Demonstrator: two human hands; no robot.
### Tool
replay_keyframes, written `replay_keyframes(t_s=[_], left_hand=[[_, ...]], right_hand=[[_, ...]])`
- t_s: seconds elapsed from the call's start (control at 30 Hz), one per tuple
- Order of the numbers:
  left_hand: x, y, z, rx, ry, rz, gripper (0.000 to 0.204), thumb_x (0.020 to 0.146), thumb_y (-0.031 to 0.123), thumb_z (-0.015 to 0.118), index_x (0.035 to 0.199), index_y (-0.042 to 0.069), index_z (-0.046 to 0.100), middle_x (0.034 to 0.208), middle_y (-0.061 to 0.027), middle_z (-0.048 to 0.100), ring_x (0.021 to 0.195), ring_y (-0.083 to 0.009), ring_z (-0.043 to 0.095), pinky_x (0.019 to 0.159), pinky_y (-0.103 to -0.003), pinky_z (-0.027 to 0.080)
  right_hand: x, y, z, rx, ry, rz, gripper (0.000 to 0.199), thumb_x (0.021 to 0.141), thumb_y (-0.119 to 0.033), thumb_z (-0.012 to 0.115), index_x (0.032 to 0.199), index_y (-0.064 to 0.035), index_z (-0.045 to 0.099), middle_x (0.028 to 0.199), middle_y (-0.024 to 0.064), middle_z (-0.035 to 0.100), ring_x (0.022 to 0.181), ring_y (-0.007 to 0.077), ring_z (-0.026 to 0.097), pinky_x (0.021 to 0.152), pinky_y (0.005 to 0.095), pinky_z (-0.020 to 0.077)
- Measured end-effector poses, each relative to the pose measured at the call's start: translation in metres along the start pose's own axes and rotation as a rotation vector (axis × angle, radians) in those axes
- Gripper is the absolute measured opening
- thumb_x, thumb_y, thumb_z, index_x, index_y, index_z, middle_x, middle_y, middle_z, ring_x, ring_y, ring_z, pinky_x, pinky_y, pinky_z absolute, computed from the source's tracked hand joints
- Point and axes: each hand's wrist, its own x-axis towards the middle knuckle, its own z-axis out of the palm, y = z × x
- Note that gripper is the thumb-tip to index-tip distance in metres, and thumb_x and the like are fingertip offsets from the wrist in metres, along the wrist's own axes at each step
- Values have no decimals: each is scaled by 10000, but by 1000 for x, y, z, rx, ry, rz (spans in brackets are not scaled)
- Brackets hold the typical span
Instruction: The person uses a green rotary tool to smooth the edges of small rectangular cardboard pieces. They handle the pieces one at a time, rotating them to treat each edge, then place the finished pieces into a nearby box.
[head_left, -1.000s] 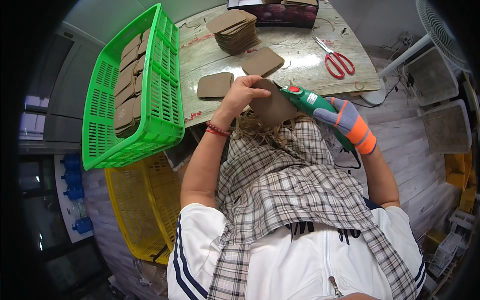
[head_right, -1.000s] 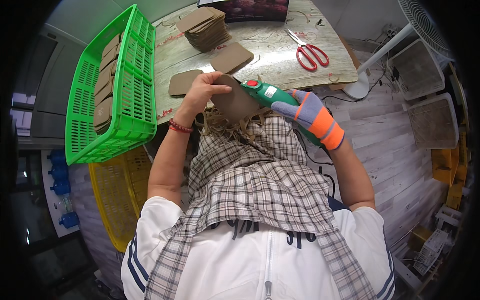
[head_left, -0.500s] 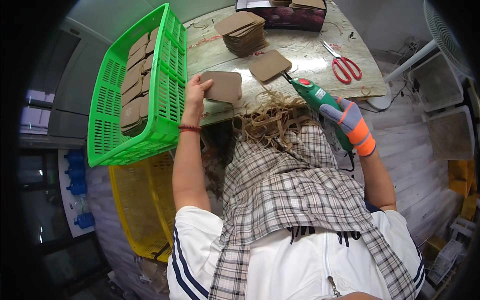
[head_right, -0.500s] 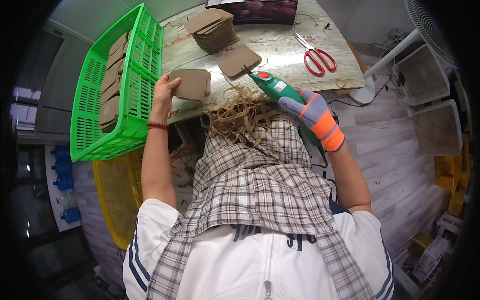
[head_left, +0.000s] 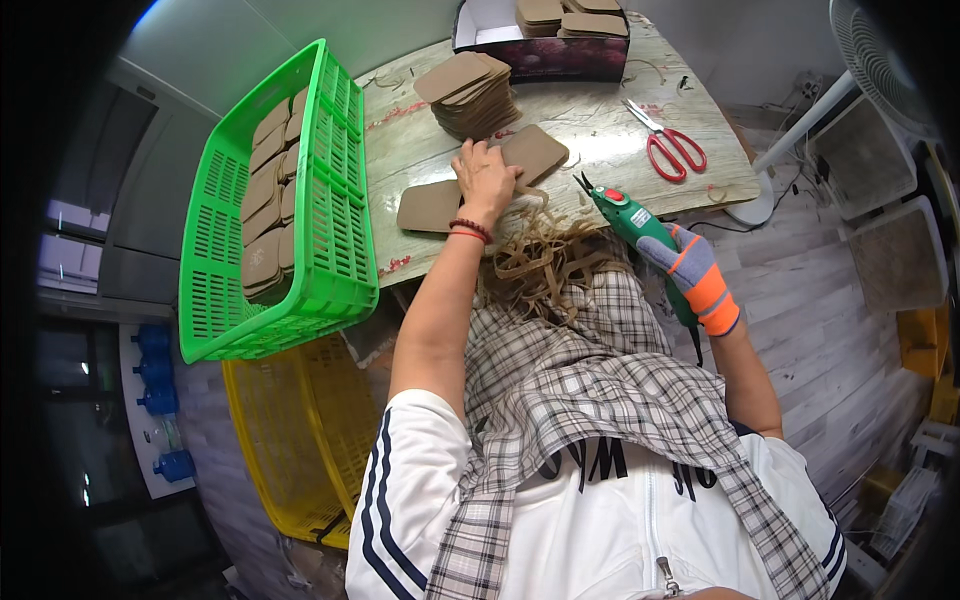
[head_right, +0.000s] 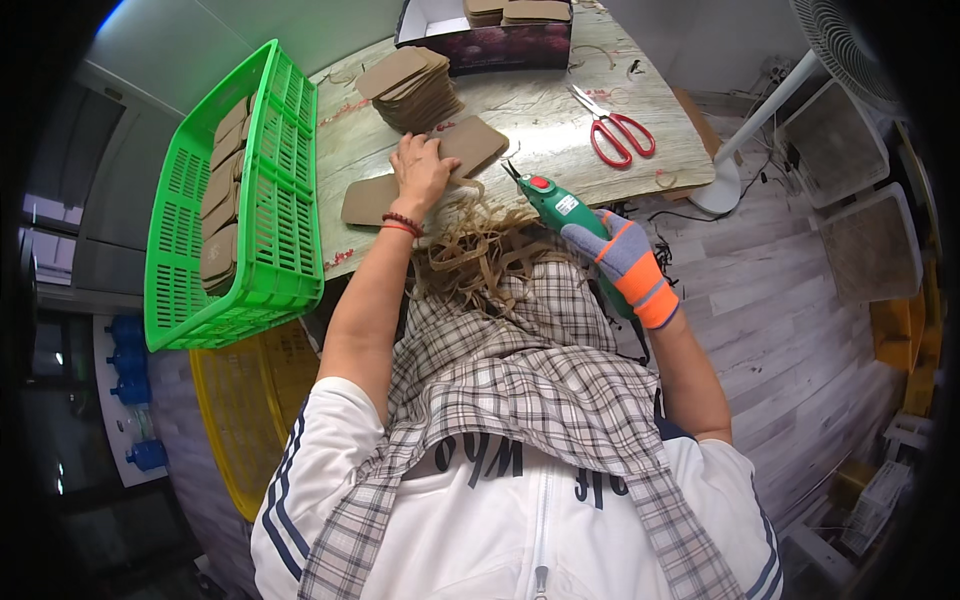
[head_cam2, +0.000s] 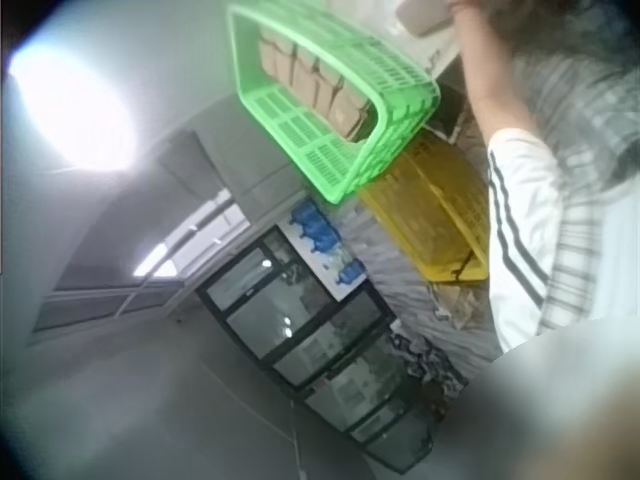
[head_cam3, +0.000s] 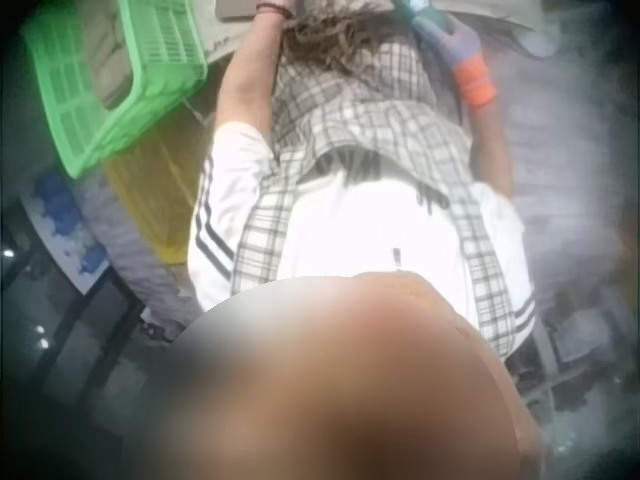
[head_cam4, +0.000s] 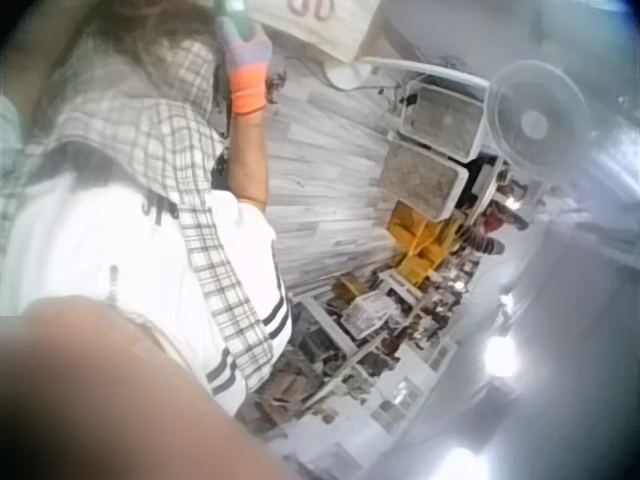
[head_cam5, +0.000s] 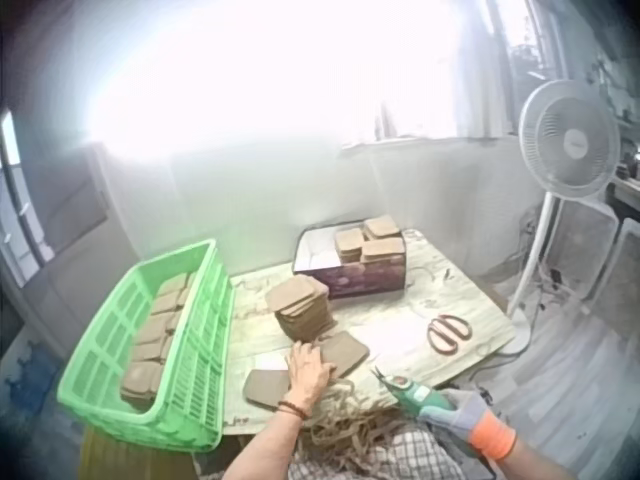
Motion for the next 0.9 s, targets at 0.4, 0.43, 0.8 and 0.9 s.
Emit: replay_keyframes(t_s=[0.4,0.43,0.8,0.9], left_hand=[[-15,42,-12,-1345,196,-478,284,766,-4,690,927,27,459,989,-83,576,858,-200,584,731,-357,505],[-17,53,-16,-1629,258,-540,261,797,-30,661,939,24,450,989,-82,585,828,-175,593,695,-323,524],[-22,113,-42,-2488,355,-712,396,873,-47,551,1244,54,452,1212,-101,533,1097,-259,542,978,-421,463],[-21,113,-37,-2538,330,-663,395,874,-48,547,1242,63,454,1216,-98,529,1099,-260,540,971,-425,470]], right_hand=[[8,16,2,193,109,-39,301,836,-264,686,989,-14,616,769,-37,571,662,27,464,569,196,383],[5,10,1,170,117,-17,302,836,-263,686,990,-14,616,761,-38,570,655,25,465,562,194,380],[-2,-12,13,219,136,-1,400,821,-304,705,1026,25,606,699,-17,582,531,28,459,464,207,364],[-5,-17,16,321,103,26,405,824,-299,703,1041,26,600,691,-18,577,539,24,464,467,204,366]])
